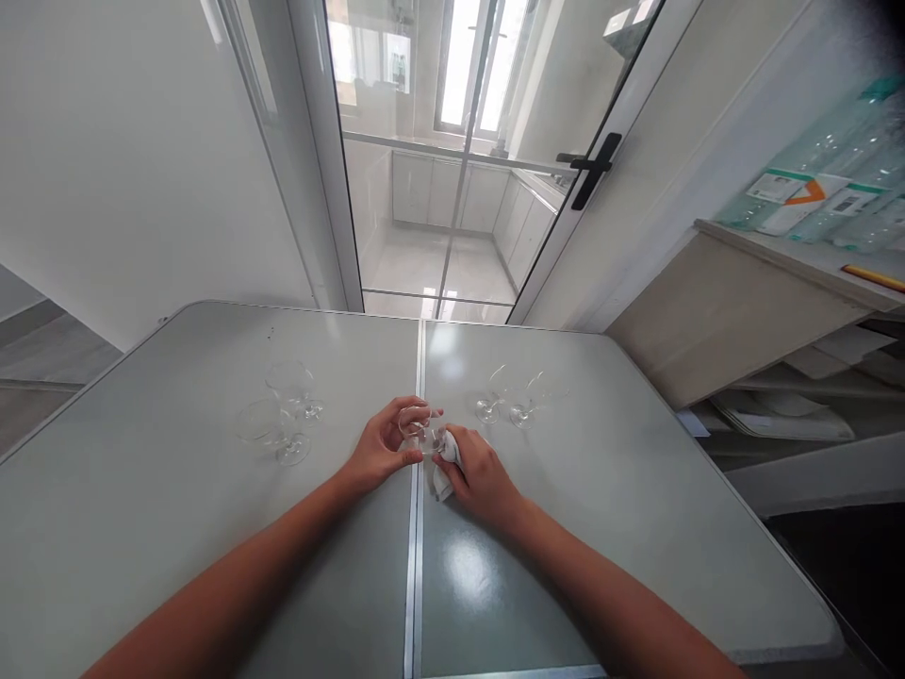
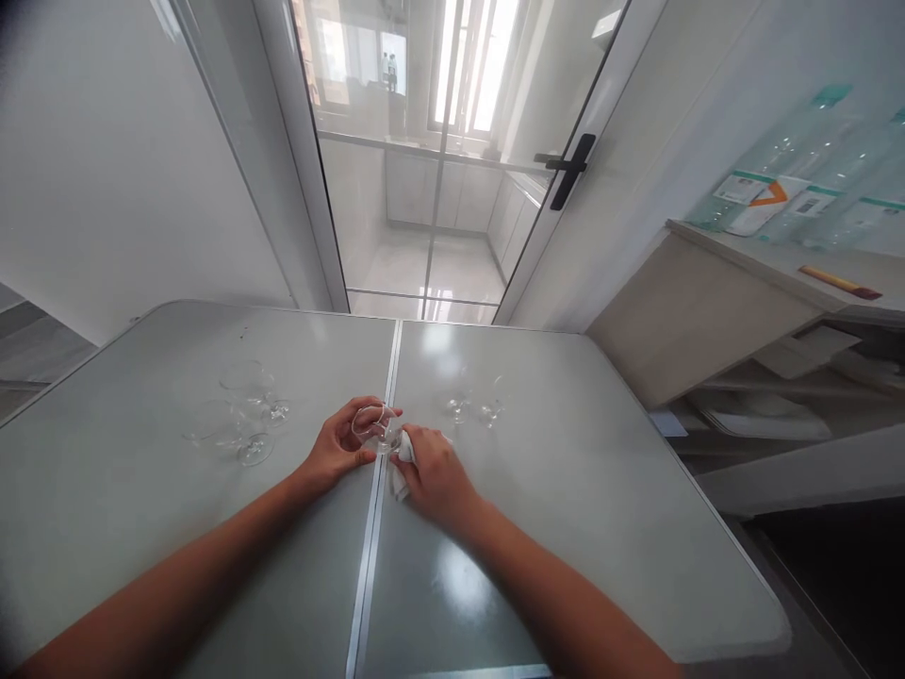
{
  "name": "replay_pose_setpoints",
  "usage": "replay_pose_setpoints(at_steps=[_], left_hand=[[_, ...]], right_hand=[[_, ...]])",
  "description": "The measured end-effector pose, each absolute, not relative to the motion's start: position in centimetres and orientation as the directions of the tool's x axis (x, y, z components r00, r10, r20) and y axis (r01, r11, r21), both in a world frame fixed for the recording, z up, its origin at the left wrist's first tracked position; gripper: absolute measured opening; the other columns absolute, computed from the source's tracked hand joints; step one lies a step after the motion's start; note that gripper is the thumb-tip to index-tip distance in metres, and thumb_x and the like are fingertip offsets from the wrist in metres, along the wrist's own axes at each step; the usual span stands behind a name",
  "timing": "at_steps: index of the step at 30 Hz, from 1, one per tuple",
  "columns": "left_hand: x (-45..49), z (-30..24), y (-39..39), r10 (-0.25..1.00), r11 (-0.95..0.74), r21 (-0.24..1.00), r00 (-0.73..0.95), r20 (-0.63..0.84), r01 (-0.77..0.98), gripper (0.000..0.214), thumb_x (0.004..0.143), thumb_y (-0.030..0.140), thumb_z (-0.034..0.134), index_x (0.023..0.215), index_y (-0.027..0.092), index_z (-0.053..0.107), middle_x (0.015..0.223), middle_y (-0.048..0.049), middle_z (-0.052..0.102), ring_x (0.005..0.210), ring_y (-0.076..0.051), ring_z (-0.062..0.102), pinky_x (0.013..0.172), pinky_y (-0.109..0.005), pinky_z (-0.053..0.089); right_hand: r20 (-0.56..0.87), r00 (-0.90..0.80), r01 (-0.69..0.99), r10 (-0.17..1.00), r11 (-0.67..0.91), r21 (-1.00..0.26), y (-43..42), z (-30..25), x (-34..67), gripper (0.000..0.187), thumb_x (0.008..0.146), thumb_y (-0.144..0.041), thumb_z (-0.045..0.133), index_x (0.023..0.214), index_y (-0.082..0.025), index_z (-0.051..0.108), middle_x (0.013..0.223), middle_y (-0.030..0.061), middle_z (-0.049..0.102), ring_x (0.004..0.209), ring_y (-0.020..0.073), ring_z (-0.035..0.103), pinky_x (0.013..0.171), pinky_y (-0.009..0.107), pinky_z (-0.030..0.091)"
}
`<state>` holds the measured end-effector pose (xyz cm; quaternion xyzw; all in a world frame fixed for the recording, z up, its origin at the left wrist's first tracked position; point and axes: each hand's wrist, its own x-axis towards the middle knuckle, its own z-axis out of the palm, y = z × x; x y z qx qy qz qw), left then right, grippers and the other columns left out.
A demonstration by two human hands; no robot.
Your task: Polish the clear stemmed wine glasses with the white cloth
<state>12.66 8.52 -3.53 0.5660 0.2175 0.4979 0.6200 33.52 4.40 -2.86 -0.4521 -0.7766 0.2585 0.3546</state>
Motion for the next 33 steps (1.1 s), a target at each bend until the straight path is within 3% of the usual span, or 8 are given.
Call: replay_pose_setpoints(at_steps=[5, 9, 13, 15, 19, 23, 27, 33], left_hand=[[12.4, -3.4, 8.3, 0.836, -0.038, 0.898, 0.479, 0.269, -0.439, 0.071, 0.074, 0.043, 0.089, 0.134, 0.021, 0.057, 0.133, -0.0200, 0.067, 0.119, -0.030, 0.066, 0.102, -0.043, 0.050], [12.1, -3.7, 8.3, 0.803, 0.024, 0.887, 0.538, 0.258, -0.462, 0.073, 0.077, 0.046, 0.087, 0.138, 0.023, 0.056, 0.132, -0.0194, 0.068, 0.113, -0.029, 0.069, 0.098, -0.041, 0.053], [12.2, -3.6, 8.5, 0.822, -0.035, 0.902, 0.501, 0.272, -0.431, 0.071, 0.075, 0.044, 0.088, 0.135, 0.020, 0.057, 0.129, -0.0195, 0.069, 0.110, -0.027, 0.068, 0.096, -0.039, 0.052], [12.4, -3.6, 8.6, 0.850, -0.096, 0.911, 0.444, 0.285, -0.401, 0.069, 0.069, 0.037, 0.094, 0.128, 0.021, 0.060, 0.129, -0.0172, 0.070, 0.108, -0.025, 0.067, 0.095, -0.036, 0.051], [12.5, -3.8, 9.0, 0.867, -0.144, 0.925, 0.405, 0.289, -0.350, 0.071, 0.067, 0.028, 0.095, 0.130, 0.022, 0.062, 0.128, -0.0147, 0.071, 0.108, -0.024, 0.065, 0.099, -0.037, 0.048], [12.3, -4.2, 8.9, 0.827, -0.118, 0.907, 0.465, 0.314, -0.403, 0.076, 0.072, 0.040, 0.091, 0.139, 0.021, 0.061, 0.127, -0.0169, 0.070, 0.111, -0.027, 0.065, 0.102, -0.042, 0.048], [12.1, -4.1, 8.6, 0.817, -0.065, 0.910, 0.501, 0.284, -0.409, 0.081, 0.069, 0.050, 0.091, 0.138, 0.017, 0.062, 0.128, -0.0204, 0.069, 0.112, -0.032, 0.067, 0.098, -0.044, 0.051], [12.2, -4.0, 9.0, 0.857, -0.140, 0.923, 0.423, 0.294, -0.357, 0.074, 0.066, 0.039, 0.095, 0.131, 0.019, 0.066, 0.126, -0.0176, 0.071, 0.111, -0.029, 0.068, 0.099, -0.041, 0.051]], right_hand=[[0.013, -0.471, 0.133, 0.882, 0.086, -0.987, 4.8, -2.0, 33.5, 0.031, 0.097, -0.051, 0.060, 0.104, -0.021, 0.059, 0.085, 0.0025, 0.065, 0.073, 0.0186, 0.058, 0.069, 0.030, 0.046], [-0.082, -0.659, -0.171, 0.747, -0.255, -0.952, 4.7, -1.5, 33.5, 0.043, 0.092, -0.062, 0.061, 0.100, -0.020, 0.055, 0.081, 0.0043, 0.064, 0.069, 0.0189, 0.060, 0.064, 0.030, 0.047], [0.026, -0.538, 0.151, 0.842, 0.126, -0.980, 4.4, -1.6, 33.6, 0.027, 0.095, -0.045, 0.061, 0.103, -0.020, 0.056, 0.086, 0.0045, 0.064, 0.075, 0.0197, 0.059, 0.070, 0.032, 0.047], [0.204, -0.408, 0.434, 0.890, 0.386, -0.814, 4.4, -1.8, 33.7, 0.018, 0.095, -0.032, 0.056, 0.107, -0.018, 0.058, 0.092, 0.0079, 0.066, 0.082, 0.0224, 0.059, 0.078, 0.036, 0.047], [0.328, -0.339, 0.596, 0.882, 0.471, -0.651, 4.6, -1.9, 33.9, 0.016, 0.095, -0.025, 0.052, 0.106, -0.017, 0.061, 0.091, 0.0098, 0.066, 0.084, 0.0243, 0.058, 0.084, 0.040, 0.044], [-0.051, -0.485, 0.128, 0.873, 0.013, -0.992, 5.0, -1.5, 34.4, 0.027, 0.091, -0.046, 0.065, 0.094, -0.021, 0.057, 0.077, 0.0015, 0.061, 0.067, 0.0178, 0.056, 0.066, 0.030, 0.045], [-0.197, -0.743, -0.181, 0.639, -0.476, -0.861, 5.1, -1.0, 34.8, 0.046, 0.081, -0.061, 0.072, 0.090, -0.020, 0.054, 0.066, -0.0012, 0.056, 0.058, 0.0167, 0.056, 0.063, 0.033, 0.049], [0.068, -0.438, 0.377, 0.896, 0.252, -0.891, 4.6, -1.0, 34.6, 0.017, 0.091, -0.030, 0.063, 0.104, -0.020, 0.061, 0.092, 0.0056, 0.067, 0.081, 0.0204, 0.059, 0.074, 0.032, 0.045]])
